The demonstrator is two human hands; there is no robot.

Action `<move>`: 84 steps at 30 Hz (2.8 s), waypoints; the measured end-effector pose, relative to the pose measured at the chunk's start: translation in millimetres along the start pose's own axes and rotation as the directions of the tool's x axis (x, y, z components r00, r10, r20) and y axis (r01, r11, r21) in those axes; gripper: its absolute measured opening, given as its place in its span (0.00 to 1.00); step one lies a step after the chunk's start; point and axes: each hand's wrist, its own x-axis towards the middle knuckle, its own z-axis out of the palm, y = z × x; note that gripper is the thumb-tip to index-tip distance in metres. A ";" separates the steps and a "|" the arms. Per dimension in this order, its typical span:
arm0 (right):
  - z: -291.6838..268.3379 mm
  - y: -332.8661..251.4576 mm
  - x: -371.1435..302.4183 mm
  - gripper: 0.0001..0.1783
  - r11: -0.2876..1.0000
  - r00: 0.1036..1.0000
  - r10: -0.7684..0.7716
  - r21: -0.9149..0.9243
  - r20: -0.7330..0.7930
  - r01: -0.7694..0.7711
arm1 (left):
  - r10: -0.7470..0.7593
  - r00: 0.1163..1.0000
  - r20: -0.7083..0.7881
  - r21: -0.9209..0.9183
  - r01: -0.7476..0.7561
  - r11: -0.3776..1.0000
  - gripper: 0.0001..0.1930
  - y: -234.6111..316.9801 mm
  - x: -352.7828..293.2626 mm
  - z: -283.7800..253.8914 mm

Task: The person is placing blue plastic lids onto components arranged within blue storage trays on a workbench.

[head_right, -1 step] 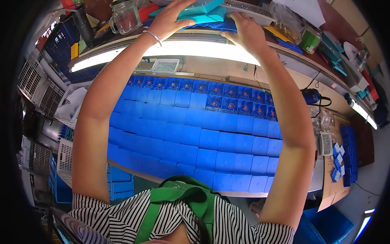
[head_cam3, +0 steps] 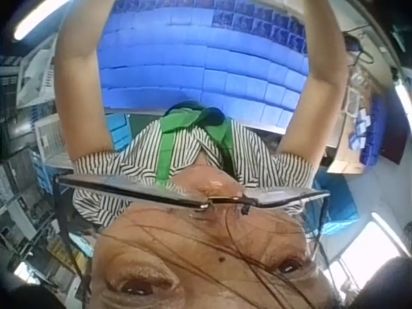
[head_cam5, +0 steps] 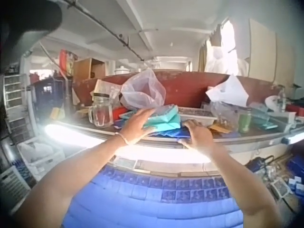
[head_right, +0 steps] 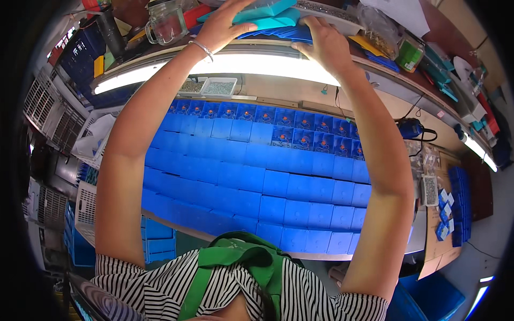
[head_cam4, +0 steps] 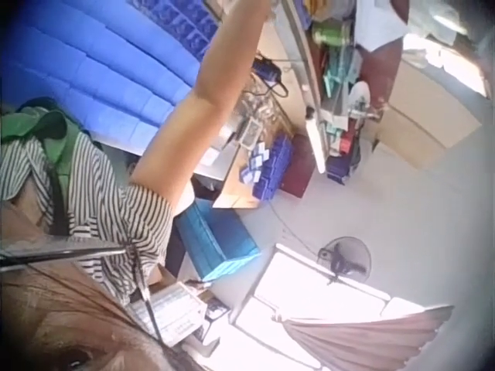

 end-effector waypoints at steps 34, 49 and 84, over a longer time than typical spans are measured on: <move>-18.3 -22.7 58.5 0.35 0.982 0.913 -0.123 -0.084 0.389 0.167 | -0.211 0.944 -0.253 -0.605 0.016 0.796 0.20 -24.4 8.5 -3.1; -46.5 -36.2 -38.2 0.29 0.931 0.969 -0.217 -0.324 -0.116 0.170 | -0.358 0.922 -0.147 -0.255 0.315 0.914 0.24 -41.9 -13.3 19.5; -91.2 -134.7 -125.5 0.40 0.869 0.934 -0.022 0.469 0.357 -0.158 | -0.436 0.631 0.642 -0.598 0.056 -0.799 0.20 190.4 -178.8 52.7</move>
